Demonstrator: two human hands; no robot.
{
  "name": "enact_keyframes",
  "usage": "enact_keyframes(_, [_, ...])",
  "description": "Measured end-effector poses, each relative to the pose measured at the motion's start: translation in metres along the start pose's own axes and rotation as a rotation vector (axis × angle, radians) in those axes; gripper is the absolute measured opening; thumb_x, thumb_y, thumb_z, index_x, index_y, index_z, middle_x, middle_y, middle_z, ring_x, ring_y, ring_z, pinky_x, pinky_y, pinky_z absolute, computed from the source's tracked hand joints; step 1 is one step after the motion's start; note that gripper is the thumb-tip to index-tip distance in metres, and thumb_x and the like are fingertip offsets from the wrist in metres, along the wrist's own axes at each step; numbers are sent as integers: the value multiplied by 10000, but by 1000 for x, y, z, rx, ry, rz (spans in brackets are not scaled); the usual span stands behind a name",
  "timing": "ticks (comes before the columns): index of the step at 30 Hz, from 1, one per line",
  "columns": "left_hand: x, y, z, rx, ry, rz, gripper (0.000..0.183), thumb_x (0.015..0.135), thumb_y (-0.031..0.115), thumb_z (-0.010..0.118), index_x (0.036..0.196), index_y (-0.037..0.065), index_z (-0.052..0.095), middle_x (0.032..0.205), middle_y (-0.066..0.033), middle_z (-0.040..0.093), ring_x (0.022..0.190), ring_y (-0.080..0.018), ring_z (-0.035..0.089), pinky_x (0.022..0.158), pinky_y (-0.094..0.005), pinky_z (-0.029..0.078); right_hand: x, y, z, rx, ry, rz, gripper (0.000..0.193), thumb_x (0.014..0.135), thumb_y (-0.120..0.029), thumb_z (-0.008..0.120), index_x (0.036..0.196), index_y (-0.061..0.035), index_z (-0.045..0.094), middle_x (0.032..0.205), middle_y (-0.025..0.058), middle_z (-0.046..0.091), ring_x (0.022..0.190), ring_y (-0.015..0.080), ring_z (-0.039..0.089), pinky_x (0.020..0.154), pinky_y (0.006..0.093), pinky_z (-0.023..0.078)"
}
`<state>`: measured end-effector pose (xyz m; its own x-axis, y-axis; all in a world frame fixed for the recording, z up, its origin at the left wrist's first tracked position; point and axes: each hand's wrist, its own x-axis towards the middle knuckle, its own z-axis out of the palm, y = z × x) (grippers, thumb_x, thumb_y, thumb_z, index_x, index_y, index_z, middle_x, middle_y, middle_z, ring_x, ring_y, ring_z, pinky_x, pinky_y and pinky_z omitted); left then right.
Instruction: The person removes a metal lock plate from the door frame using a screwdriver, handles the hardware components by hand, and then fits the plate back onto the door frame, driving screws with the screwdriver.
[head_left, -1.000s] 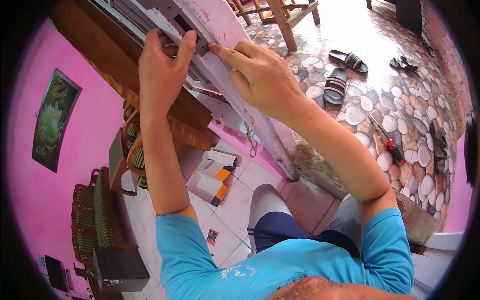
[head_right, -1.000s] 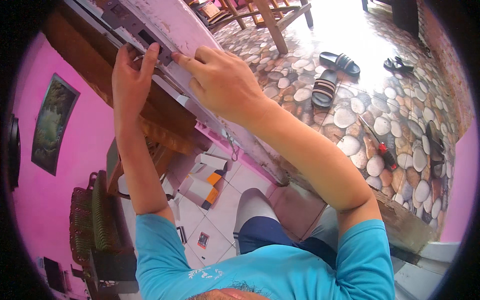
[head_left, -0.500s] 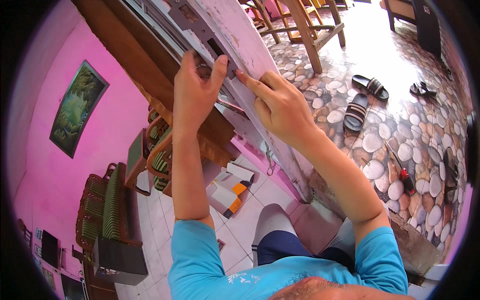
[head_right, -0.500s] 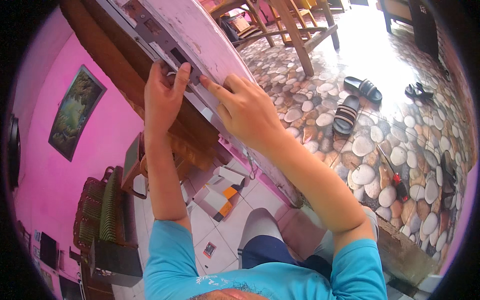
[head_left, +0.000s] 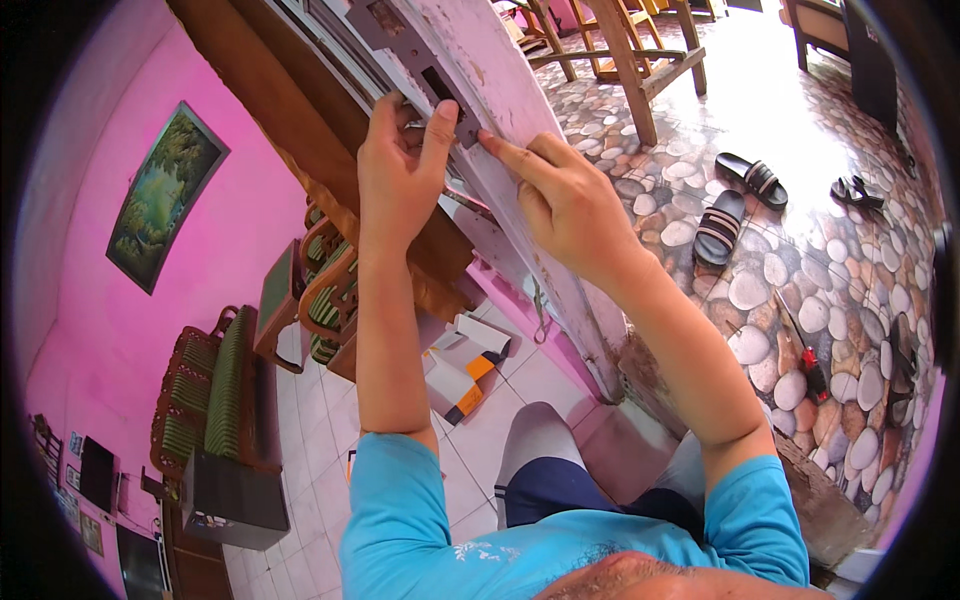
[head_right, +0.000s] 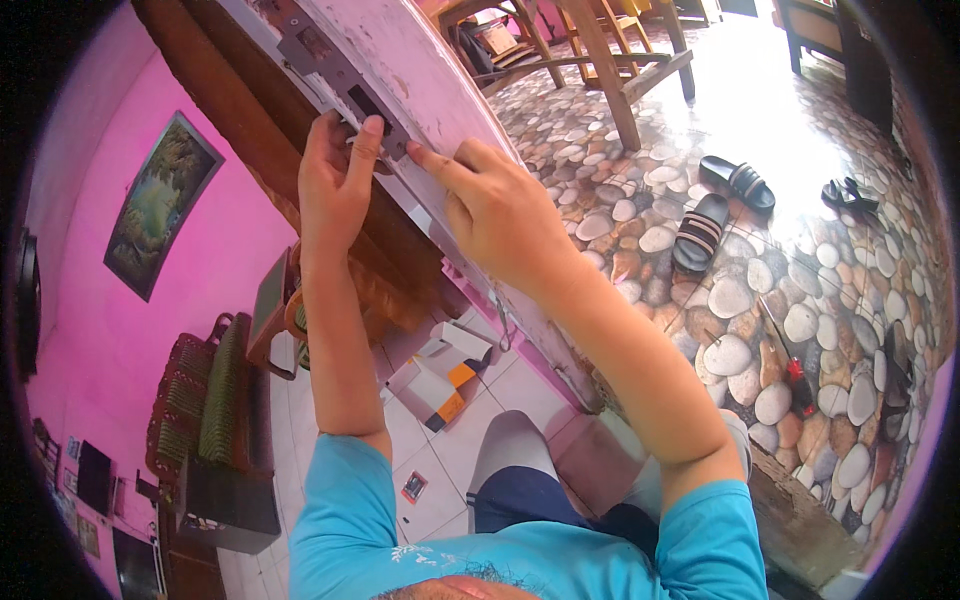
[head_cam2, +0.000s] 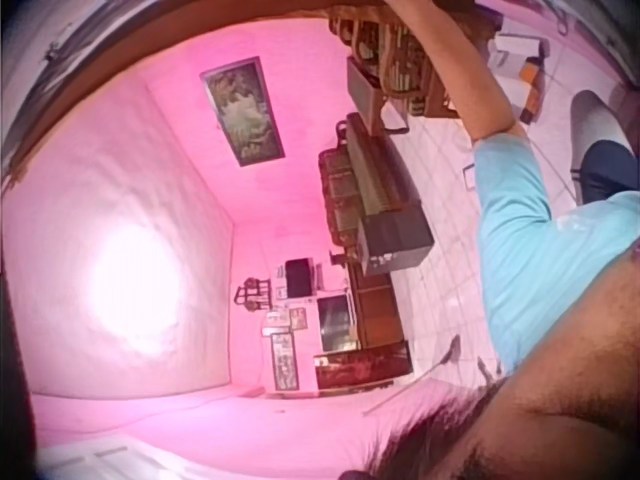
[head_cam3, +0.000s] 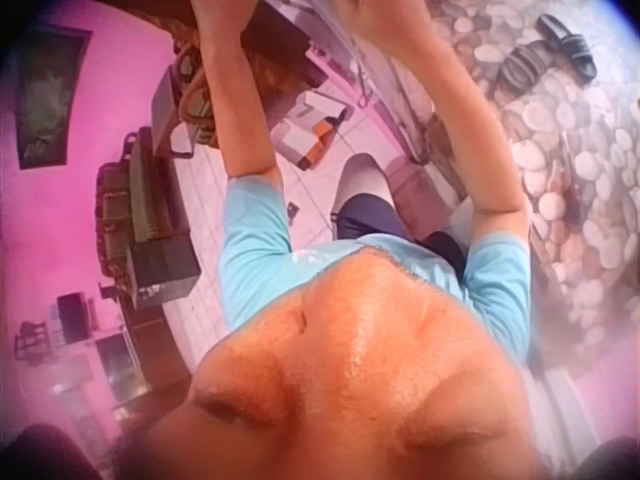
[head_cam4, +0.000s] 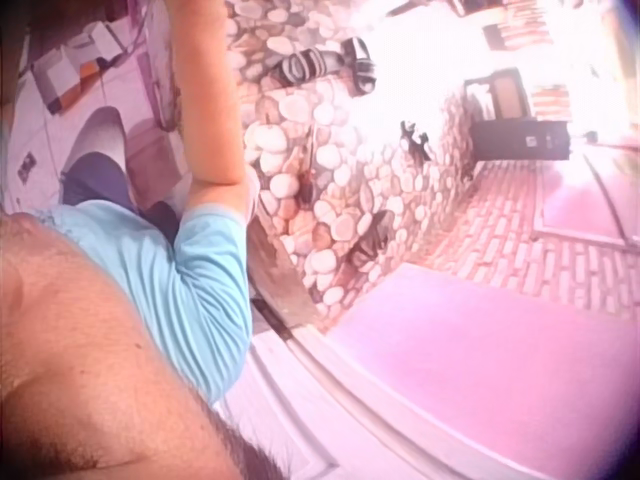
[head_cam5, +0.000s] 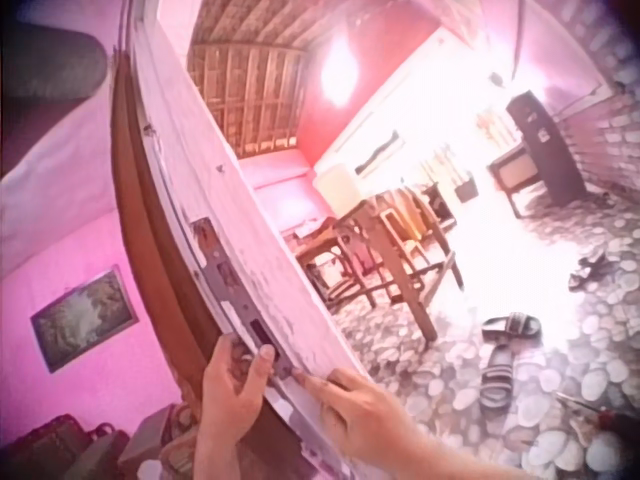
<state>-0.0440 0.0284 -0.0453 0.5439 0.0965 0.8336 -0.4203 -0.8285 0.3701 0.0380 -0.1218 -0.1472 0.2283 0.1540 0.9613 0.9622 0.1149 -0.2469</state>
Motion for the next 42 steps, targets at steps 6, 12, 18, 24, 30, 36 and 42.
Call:
enact_keyframes(6, [-3, 5, 2, 24, 30, -11, 412, 981, 296, 715, 1105, -73, 581, 964, -98, 705, 794, -106, 654, 671, -252, 521, 0, 3, -4, 239, 137, 110, 296, 871, -2, 608, 1156, -33, 683, 916, 135, 641, 828, 318, 656, 756, 394, 531])
enact_keyframes(12, [-3, 1, 0, 40, 19, -21, 433, 972, 305, 726, 1110, -80, 584, 981, -103, 711, 818, -117, 677, 685, -248, 527, 0, 13, -3, 440, 145, 175, 167, 857, -2, 671, 1024, 15, 662, 891, 166, 699, 834, 300, 712, 782, 351, 548])
enact_keyframes(18, [-3, 4, 0, 46, 22, -35, 464, 965, 317, 735, 1128, -88, 576, 996, -121, 713, 845, -125, 689, 711, -248, 532, 13, 7, -5, 488, 220, 217, 103, 860, -22, 690, 953, 21, 682, 911, 166, 720, 856, 295, 728, 788, 355, 555])
enact_keyframes(24, [-3, 4, 2, 83, 34, -14, 486, 957, 321, 744, 1135, -96, 571, 1006, -133, 715, 847, -141, 702, 725, -254, 538, 26, 8, -1, 277, 218, 38, 131, 855, -40, 715, 960, 29, 678, 923, 171, 694, 836, 333, 699, 759, 376, 548])
enact_keyframes(30, [-6, 2, 5, 103, 57, -3, 469, 965, 343, 733, 1125, -77, 600, 985, -105, 708, 850, -116, 654, 742, -251, 515, 34, 7, 3, 97, 224, -115, 108, 881, -70, 699, 934, 16, 661, 958, 168, 654, 860, 379, 658, 762, 424, 537])
enact_keyframes(36, [-3, -7, 3, 35, 76, 1, 472, 967, 358, 732, 1142, -64, 615, 986, -82, 704, 875, -91, 612, 752, -239, 496, 43, -1, 1, 95, 107, -81, 84, 925, -26, 627, 982, 36, 617, 921, 212, 624, 879, 414, 648, 772, 447, 531])
enact_keyframes(42, [-4, -1, 5, 154, 92, -49, 510, 945, 372, 755, 1149, -73, 610, 983, -92, 710, 862, -94, 628, 744, -241, 506, 44, -1, 0, 27, 105, -93, 96, 923, -39, 630, 967, 42, 604, 930, 210, 621, 878, 414, 642, 776, 445, 529])
